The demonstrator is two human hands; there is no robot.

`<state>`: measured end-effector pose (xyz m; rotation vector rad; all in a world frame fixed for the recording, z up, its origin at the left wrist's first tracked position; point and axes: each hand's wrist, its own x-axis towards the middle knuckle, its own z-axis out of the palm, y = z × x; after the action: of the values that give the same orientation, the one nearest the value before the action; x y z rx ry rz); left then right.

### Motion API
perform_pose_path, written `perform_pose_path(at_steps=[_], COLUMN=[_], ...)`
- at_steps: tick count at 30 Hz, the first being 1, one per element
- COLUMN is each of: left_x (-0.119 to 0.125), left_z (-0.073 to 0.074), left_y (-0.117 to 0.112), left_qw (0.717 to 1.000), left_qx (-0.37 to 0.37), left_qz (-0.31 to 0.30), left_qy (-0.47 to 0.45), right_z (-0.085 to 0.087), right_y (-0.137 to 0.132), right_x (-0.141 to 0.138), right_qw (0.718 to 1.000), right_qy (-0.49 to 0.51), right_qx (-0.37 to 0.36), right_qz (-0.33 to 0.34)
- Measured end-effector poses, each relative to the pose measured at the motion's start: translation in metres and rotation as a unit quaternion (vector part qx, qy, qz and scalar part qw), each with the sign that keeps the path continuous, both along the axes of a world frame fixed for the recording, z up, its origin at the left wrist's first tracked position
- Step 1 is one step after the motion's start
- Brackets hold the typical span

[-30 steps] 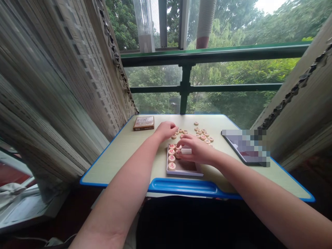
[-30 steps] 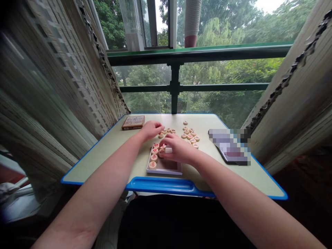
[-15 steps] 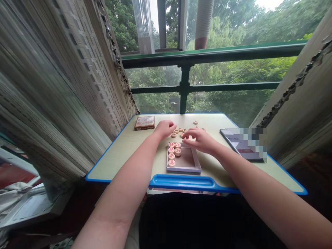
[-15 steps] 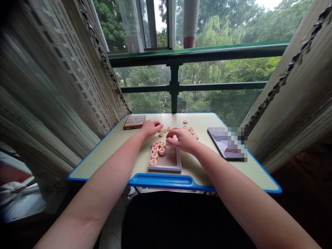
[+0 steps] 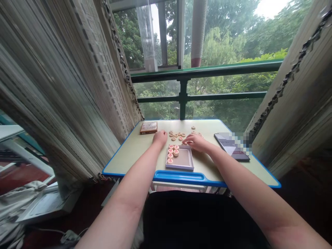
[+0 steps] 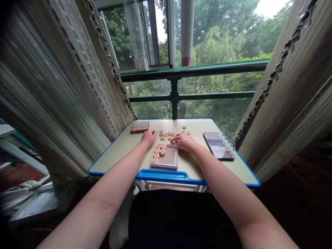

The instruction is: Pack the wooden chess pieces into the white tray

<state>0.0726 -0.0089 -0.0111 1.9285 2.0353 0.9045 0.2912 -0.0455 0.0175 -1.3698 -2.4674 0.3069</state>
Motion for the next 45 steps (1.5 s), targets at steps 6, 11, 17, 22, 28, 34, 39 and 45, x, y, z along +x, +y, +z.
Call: perform_pose_path(at_steps=[6,11,17,22,28,34,39,45], left_x=[0.002,-0.008,-0.006,-0.006,-0.006,-0.004,-0.007,-0.007], left_z=[-0.008,-0.004,0.001,0.001,-0.004,-0.004,-0.005,-0.006], left_y=[-0.013,-0.029,-0.037,-0.036,-0.034,-0.033,-0.034,-0.031], left_qw=[0.998,0.977,0.952,0.934,0.933,0.947,0.947,0.940], left_qx=[-0.021,-0.029,-0.084,-0.114,-0.098,-0.085,-0.076,-0.080], left_qz=[-0.032,-0.097,-0.177,-0.203,-0.188,-0.168,-0.181,-0.180], left_qy=[-0.046,-0.188,-0.235,-0.272,-0.290,-0.260,-0.256,-0.280], right_z=[0.008,0.005,0.016,0.038,0.038,0.044,0.046,0.042], right_y=[0.002,0.003,-0.008,-0.038,-0.055,-0.056,-0.055,-0.054], right_x=[0.009,0.007,0.002,-0.004,-0.016,-0.010,-0.007,-0.011], right_qw=[0.998,0.995,0.995,0.995,0.989,0.989,0.985,0.980], right_qy=[-0.033,-0.046,-0.013,-0.019,-0.120,-0.089,-0.095,-0.072], right_qx=[-0.010,-0.008,0.051,-0.073,-0.046,-0.079,-0.107,-0.109], right_qz=[-0.049,-0.087,-0.086,0.067,0.072,0.090,0.094,0.150])
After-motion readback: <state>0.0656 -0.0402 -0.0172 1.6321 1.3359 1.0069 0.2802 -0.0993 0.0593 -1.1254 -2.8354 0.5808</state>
